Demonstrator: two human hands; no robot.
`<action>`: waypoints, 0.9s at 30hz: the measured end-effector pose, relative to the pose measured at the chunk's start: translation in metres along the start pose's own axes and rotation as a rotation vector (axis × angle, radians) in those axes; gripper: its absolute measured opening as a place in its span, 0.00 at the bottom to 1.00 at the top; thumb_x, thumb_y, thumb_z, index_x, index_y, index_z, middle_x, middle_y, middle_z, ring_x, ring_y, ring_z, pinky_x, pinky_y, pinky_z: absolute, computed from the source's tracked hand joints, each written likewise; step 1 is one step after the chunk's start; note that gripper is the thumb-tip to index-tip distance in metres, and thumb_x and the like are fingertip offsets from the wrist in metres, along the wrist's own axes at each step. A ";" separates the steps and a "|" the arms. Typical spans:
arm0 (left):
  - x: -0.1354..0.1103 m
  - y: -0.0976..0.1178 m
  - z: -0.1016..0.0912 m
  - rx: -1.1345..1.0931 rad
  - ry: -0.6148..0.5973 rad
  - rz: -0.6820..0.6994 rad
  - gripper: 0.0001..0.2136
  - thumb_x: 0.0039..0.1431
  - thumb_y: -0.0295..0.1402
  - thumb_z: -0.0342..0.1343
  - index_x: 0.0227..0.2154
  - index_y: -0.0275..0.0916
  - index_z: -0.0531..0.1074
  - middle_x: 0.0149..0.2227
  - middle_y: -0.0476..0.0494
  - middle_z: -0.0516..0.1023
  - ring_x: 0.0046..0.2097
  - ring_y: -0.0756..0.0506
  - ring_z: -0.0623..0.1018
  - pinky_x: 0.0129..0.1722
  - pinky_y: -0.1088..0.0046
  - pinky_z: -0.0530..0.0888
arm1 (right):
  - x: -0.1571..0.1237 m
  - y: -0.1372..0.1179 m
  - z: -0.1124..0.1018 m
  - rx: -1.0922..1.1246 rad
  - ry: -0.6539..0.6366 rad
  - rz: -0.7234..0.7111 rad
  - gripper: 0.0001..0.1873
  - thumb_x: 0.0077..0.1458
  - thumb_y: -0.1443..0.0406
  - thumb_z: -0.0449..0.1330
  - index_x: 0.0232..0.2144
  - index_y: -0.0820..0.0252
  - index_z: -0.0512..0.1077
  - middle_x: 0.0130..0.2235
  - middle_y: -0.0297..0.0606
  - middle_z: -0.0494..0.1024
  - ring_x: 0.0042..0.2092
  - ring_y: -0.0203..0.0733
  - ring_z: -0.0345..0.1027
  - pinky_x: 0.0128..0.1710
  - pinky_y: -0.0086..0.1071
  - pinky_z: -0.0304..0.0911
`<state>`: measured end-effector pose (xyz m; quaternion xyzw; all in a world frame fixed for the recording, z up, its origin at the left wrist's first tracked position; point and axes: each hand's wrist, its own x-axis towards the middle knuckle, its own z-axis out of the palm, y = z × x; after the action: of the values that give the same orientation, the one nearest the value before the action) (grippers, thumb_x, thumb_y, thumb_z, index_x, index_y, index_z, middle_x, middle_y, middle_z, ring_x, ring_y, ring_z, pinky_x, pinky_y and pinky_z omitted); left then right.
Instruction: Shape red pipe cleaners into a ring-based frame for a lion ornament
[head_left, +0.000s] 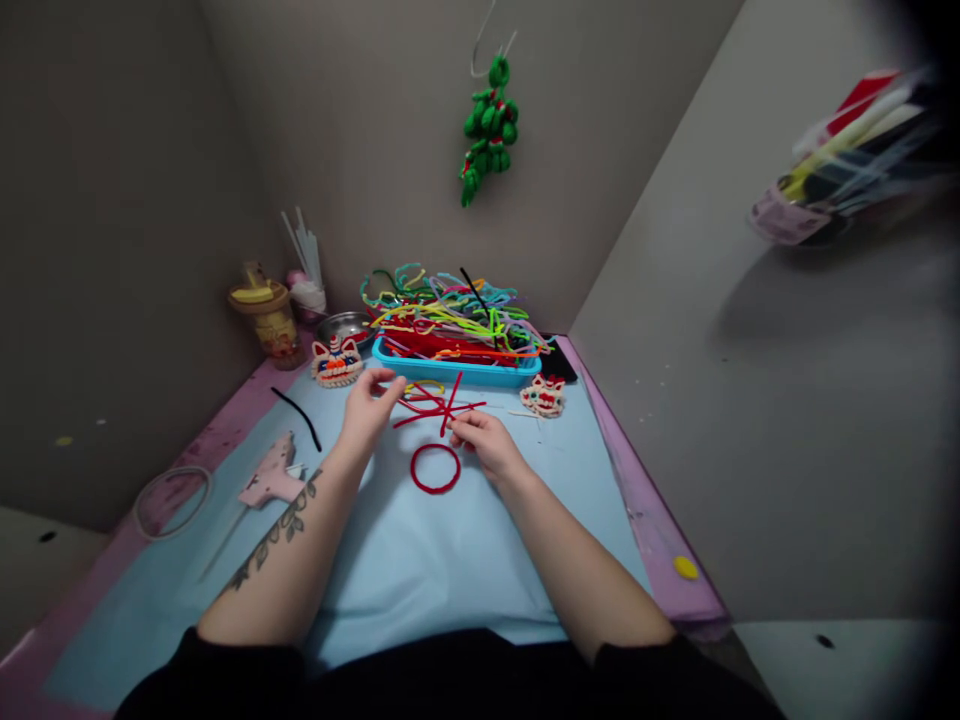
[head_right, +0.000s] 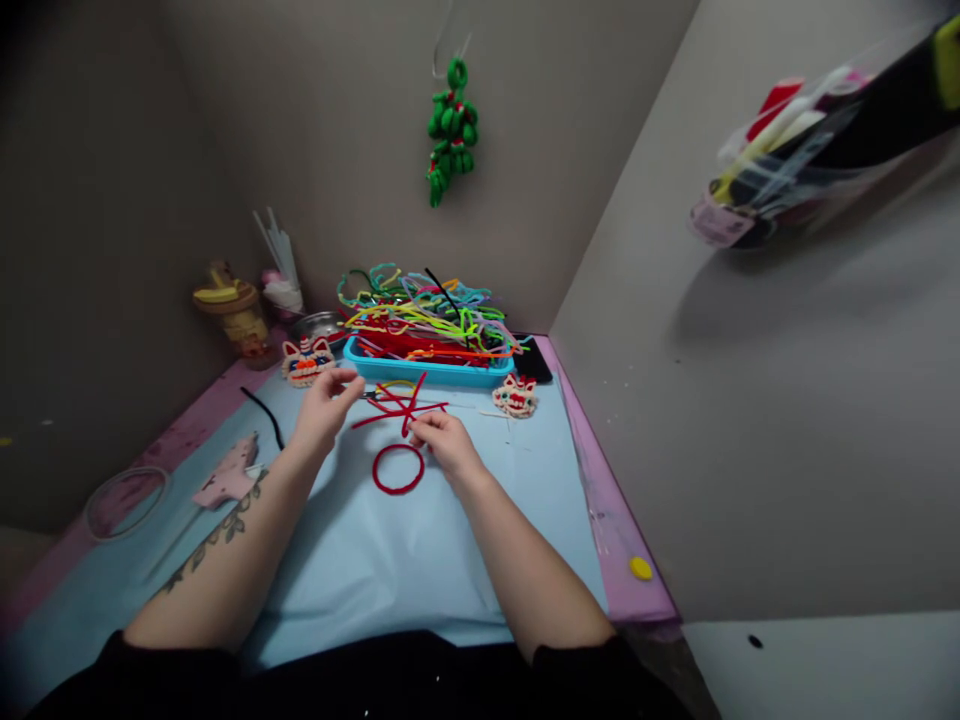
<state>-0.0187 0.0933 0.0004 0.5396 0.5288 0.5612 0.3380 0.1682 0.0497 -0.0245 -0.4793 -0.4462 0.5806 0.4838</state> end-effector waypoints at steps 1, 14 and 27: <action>0.001 0.000 0.000 0.034 0.028 0.001 0.12 0.49 0.43 0.59 0.30 0.38 0.74 0.30 0.47 0.76 0.33 0.48 0.72 0.35 0.73 0.67 | 0.002 0.002 -0.001 0.026 0.054 -0.019 0.11 0.41 0.58 0.65 0.23 0.61 0.72 0.20 0.31 0.73 0.23 0.32 0.62 0.23 0.27 0.50; -0.019 0.004 0.016 0.040 -0.471 -0.088 0.12 0.46 0.42 0.62 0.25 0.36 0.79 0.28 0.41 0.80 0.37 0.40 0.77 0.42 0.65 0.69 | -0.004 0.000 0.011 0.022 0.027 -0.046 0.11 0.38 0.59 0.65 0.23 0.60 0.73 0.19 0.31 0.74 0.23 0.35 0.64 0.28 0.30 0.58; -0.024 0.000 0.027 -0.231 -0.454 -0.200 0.18 0.40 0.40 0.68 0.35 0.34 0.79 0.39 0.38 0.80 0.43 0.39 0.77 0.46 0.64 0.70 | -0.001 0.000 0.011 0.237 0.142 -0.003 0.14 0.36 0.58 0.67 0.23 0.63 0.74 0.20 0.33 0.75 0.22 0.32 0.63 0.23 0.27 0.53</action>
<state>0.0114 0.0771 -0.0096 0.5545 0.4228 0.4464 0.5608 0.1575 0.0480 -0.0226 -0.4581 -0.3399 0.5932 0.5681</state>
